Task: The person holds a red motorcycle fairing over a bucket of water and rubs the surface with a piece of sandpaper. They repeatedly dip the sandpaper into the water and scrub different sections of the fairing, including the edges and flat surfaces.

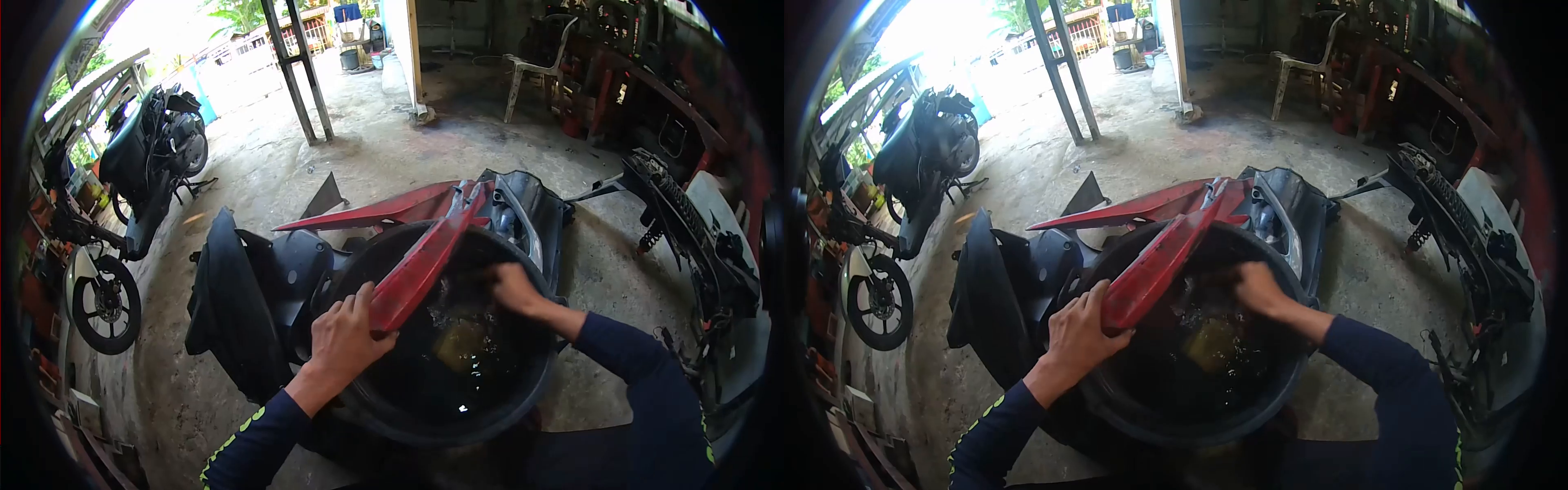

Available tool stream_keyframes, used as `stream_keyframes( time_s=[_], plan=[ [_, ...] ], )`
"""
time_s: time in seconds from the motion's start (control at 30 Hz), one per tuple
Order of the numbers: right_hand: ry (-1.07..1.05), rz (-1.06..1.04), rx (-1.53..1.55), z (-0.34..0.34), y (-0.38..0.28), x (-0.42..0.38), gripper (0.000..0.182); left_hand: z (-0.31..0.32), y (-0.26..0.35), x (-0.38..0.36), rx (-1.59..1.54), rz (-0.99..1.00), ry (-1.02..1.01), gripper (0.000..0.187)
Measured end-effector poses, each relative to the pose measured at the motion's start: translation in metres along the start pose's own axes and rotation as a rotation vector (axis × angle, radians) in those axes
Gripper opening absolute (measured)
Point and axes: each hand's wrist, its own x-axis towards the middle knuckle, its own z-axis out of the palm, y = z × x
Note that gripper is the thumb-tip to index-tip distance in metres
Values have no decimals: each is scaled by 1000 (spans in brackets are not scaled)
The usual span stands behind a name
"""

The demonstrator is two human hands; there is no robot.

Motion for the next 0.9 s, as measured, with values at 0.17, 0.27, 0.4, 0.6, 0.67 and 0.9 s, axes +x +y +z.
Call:
stream_keyframes(
  time_s=[0.17, 0.27, 0.4, 0.6, 0.67, 0.9],
  plan=[
    [464, -509, -271, -48, -65, 29, 41, -3, 12, 8, 52, 70, 45, 80],
    [332, -629, -313, -19, -86, 24, 36, -14, 29, 14, 78, -9, -75, 72],
    [298, -651, -329, -11, -91, 18, 35, -18, 41, 17, 109, -89, -254, 65],
    [243, -701, -335, -7, -69, 24, 28, -3, 42, 16, 53, -93, -227, 67],
    [273, -681, -362, -15, -63, 29, 29, 3, 38, 13, 43, -69, -217, 67],
    [229, -681, -349, -8, -69, 9, 33, 7, 34, 9, -6, -34, -193, 69]
  ],
)
